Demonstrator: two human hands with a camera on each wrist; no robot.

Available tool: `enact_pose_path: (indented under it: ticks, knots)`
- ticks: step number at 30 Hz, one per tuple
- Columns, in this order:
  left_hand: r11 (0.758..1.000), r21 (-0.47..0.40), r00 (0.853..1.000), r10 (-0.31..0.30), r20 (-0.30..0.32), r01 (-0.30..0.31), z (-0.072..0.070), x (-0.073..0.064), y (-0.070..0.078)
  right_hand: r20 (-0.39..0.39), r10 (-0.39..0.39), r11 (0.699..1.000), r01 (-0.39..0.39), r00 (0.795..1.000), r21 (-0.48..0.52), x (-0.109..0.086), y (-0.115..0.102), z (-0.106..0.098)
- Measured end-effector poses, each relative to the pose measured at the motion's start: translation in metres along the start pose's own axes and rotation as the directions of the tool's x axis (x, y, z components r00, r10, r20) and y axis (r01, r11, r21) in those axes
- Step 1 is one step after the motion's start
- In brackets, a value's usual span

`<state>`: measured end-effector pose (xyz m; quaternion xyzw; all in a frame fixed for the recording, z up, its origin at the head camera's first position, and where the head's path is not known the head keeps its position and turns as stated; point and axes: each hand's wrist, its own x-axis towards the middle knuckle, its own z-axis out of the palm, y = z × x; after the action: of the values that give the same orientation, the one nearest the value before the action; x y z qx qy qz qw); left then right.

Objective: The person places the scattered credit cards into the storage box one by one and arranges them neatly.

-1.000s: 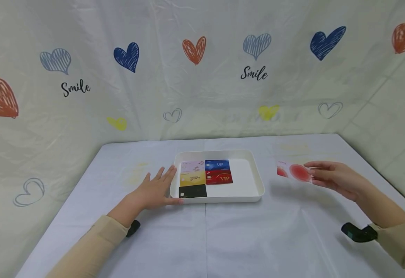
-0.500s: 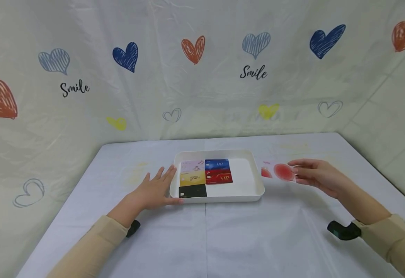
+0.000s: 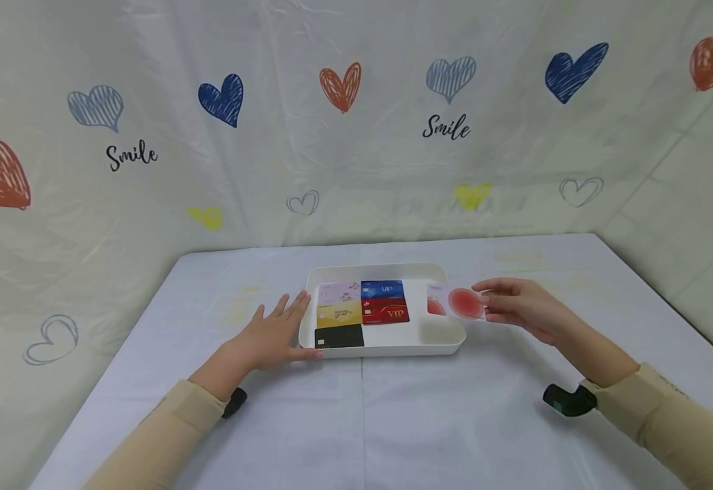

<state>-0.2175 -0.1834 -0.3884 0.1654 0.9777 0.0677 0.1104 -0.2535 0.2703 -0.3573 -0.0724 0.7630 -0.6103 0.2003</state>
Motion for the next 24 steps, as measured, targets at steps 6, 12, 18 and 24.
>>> enact_pose_path:
  ticks: [6,12,18,24]
  knots:
    - [1.000,-0.004,1.000,0.008,-0.010,-0.008,0.000,-0.001,0.001,0.024,-0.007,1.000,0.007,1.000,0.007,0.006,-0.003,0.016]
    - [1.000,-0.002,1.000,0.004,-0.011,-0.004,-0.001,-0.001,0.002,0.038,-0.009,1.000,0.010,0.999,-0.010,0.012,-0.005,0.028]
    - [1.000,0.001,1.000,0.006,-0.009,-0.006,0.001,0.000,0.000,0.057,-0.019,1.000,0.019,0.998,-0.002,0.020,-0.009,0.041]
    - [1.000,-0.004,1.000,0.006,-0.014,-0.006,0.000,-0.001,0.001,0.103,-0.040,0.998,0.034,0.994,0.058,0.028,-0.011,0.057]
